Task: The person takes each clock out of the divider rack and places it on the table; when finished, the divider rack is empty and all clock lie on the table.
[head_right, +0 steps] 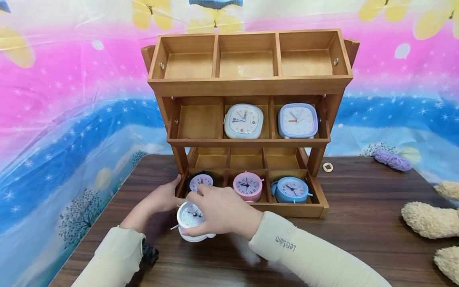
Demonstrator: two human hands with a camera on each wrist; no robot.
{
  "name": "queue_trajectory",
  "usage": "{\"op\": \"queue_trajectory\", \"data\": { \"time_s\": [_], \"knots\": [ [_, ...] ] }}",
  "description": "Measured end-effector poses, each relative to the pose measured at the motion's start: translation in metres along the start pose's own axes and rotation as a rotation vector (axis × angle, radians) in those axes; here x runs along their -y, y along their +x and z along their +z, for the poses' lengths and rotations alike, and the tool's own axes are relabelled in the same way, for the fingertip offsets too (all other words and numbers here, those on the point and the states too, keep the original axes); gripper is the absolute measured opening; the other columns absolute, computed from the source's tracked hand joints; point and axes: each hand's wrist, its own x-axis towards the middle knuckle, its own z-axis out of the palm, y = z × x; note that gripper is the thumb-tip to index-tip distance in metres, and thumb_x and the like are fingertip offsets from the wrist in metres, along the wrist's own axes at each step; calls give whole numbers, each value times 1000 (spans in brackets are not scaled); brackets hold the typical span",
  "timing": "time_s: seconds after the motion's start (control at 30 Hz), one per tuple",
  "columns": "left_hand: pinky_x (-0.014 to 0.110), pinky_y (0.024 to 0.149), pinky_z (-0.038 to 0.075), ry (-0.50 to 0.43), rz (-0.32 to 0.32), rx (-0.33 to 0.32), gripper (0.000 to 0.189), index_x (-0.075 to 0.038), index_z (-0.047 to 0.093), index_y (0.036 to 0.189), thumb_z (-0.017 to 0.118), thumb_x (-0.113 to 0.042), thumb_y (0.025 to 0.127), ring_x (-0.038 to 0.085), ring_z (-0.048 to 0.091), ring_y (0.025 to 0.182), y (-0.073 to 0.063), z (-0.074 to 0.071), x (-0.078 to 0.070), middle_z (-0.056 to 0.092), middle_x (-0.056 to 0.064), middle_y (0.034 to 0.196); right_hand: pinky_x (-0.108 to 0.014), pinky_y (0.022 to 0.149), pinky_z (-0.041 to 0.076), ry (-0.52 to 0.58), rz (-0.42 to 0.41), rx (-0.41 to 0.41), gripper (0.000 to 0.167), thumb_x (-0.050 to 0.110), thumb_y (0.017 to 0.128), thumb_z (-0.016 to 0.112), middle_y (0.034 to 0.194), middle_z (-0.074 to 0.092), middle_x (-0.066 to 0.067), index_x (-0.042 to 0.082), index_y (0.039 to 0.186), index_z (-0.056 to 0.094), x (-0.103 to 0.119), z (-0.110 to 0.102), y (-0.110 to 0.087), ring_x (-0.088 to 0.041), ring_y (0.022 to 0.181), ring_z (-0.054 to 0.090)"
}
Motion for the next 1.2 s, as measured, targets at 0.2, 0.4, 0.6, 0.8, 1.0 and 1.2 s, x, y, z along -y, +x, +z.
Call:
{"op": "queue_trajectory", "data": {
  "time_s": [0.2,0.4,0.6,0.8,1.0,1.2],
  "knots": [
    [55,104,41,0,4,2,111,1,11,158,74,-54,84,43,45,133,-5,-2,-2,36,27,153,-29,59,49,13,8,52,73,77,79,61,98,57,4,25,131,61,0,16,-1,-8,73,57],
    [56,103,41,-5,-3,-5,110,4,12,157,74,-52,85,44,44,133,-7,-1,-5,36,29,152,-39,64,51,3,32,97,72,76,78,63,95,58,4,24,128,62,-1,28,1,-9,72,57],
    [56,104,41,3,-6,-4,111,3,12,157,75,-52,84,44,43,134,-6,0,-4,36,29,152,-49,75,54,1,57,121,75,75,79,63,101,61,1,22,132,61,-5,37,2,-12,77,60],
    [56,104,41,6,-9,-6,112,3,13,157,75,-53,84,43,44,134,-6,-1,-5,36,28,152,-44,72,54,2,62,117,77,75,78,64,101,61,0,21,133,61,-6,42,3,-11,75,59],
    [56,103,42,15,-4,-12,111,4,14,156,75,-53,84,43,44,133,-7,-1,-5,37,29,152,-53,79,52,19,83,141,81,77,78,62,105,61,-1,21,136,59,-5,44,4,-13,78,61],
    [56,103,42,17,-1,-15,111,4,14,157,75,-53,84,43,45,133,-7,-1,-5,37,28,152,-40,71,53,19,70,129,79,76,78,63,107,61,-1,21,135,59,-4,46,4,-13,80,63]
  ]
}}
